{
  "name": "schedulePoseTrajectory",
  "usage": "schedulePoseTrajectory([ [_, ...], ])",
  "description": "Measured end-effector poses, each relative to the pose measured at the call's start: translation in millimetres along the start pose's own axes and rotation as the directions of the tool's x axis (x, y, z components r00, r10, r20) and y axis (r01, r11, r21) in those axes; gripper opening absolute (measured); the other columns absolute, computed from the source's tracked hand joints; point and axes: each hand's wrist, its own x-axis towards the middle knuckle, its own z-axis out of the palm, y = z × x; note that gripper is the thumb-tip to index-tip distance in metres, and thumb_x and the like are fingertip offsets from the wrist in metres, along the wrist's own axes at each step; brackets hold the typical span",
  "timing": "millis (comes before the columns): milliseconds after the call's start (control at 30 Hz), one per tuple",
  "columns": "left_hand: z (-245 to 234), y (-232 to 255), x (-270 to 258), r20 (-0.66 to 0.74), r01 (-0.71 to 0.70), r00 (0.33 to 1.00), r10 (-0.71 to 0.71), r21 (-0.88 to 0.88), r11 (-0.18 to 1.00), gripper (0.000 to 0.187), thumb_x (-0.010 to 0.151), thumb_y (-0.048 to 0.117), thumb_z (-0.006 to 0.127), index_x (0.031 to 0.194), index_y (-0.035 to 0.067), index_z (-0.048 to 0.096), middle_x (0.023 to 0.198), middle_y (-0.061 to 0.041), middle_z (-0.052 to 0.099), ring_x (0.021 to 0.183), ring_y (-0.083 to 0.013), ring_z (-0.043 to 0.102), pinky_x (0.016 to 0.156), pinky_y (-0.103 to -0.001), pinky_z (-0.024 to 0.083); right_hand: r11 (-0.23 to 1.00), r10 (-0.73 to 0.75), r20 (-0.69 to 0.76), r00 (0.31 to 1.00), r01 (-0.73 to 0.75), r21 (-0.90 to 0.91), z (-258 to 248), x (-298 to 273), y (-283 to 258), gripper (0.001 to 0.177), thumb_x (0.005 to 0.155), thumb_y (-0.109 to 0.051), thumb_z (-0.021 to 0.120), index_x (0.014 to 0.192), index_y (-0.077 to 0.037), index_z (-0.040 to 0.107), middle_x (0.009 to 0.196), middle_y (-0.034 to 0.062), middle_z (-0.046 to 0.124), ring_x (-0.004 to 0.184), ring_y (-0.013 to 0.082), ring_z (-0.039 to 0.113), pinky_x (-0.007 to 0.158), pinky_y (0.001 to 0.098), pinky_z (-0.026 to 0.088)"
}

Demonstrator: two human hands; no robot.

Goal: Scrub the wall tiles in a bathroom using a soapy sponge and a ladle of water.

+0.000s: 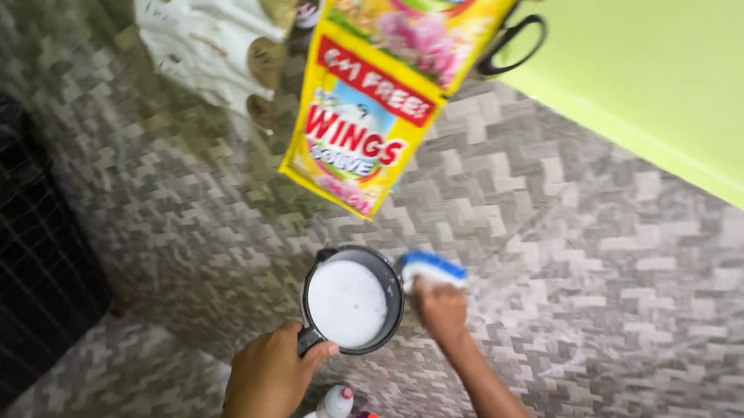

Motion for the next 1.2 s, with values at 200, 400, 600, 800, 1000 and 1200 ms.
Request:
schedulePoseTrajectory([
  [200,13.0,8.3,2.7,0.018,-0.087,0.996,0.087,0.023,0.996,0.054,0.078,0.059,0.074,0.107,0.012,0.07,0.092,-0.017,0.075,0.095,-0.0422,0.069,0.08,-0.053,0.053,0.824,0.137,-0.068,0.988,-0.152,-0.546,-37.8,46.7,144.5,0.043,0.095,-0.017,0.061,0.135,-0.028,0.07,0.061,0.0014,0.055,0.051,0.0184,0.054,0.045,0.0424,0.041],
  [400,16.5,30.9,-1.6,0.047,-0.044,0.998,0.04,0.078,0.996,0.056,0.08,0.061,0.073,0.102,0.01,0.072,0.093,-0.019,0.075,0.095,-0.0415,0.071,0.081,-0.051,0.054,0.828,0.559,-0.15,0.815,-0.544,0.131,-290.5,207.6,141.3,0.042,0.101,-0.055,0.067,0.1,-0.013,0.067,0.066,0.0096,0.057,0.057,0.0247,0.052,0.058,0.0461,0.038],
  [600,17.2,33.0,1.9,0.07,-0.015,0.998,0.008,0.097,0.995,0.052,0.082,0.057,0.073,0.1,0.008,0.07,0.088,-0.02,0.076,0.091,-0.0419,0.072,0.079,-0.052,0.054,0.978,0.077,-0.196,0.978,-0.112,-0.176,-44.9,15.7,52.4,0.035,0.088,-0.024,0.063,0.123,-0.027,0.069,0.07,0.0076,0.056,0.062,0.0254,0.057,0.064,0.0527,0.052],
  [800,32.7,18.7,-5.5,-0.016,-0.101,0.995,0.102,0.072,0.992,0.051,0.08,0.054,0.077,0.096,0.006,0.071,0.088,-0.022,0.074,0.089,-0.0439,0.07,0.077,-0.053,0.053,0.939,0.31,0.336,0.889,-0.342,0.038,-123.6,44.7,11.4,0.034,0.084,-0.04,0.074,0.109,-0.017,0.073,0.064,0.0097,0.069,0.057,0.0262,0.069,0.05,0.0414,0.053],
  [1000,67.1,28.3,-12.7,0.037,-0.235,0.972,0.233,0.081,0.969,0.051,0.079,0.051,0.08,0.091,0.003,0.068,0.085,-0.024,0.072,0.086,-0.0452,0.069,0.074,-0.054,0.052,0.603,0.343,0.355,0.869,-0.494,0.627,-273.2,82.2,13.8,0.048,0.082,-0.048,0.078,0.103,-0.005,0.072,0.076,0.0147,0.076,0.064,0.0287,0.078,0.057,0.041,0.06],
  [1200,99.7,78.6,-27.9,0.194,-0.332,0.928,0.317,0.05,0.942,0.049,0.08,0.05,0.08,0.09,0.004,0.069,0.083,-0.023,0.073,0.085,-0.0441,0.07,0.075,-0.054,0.052,0.728,0.028,0.681,0.732,-0.481,0.488,-272.7,46.5,-3.6,0.048,0.075,-0.029,0.084,0.116,-0.009,0.069,0.099,0.0202,0.074,0.093,0.0428,0.07,0.077,0.0507,0.055],
])
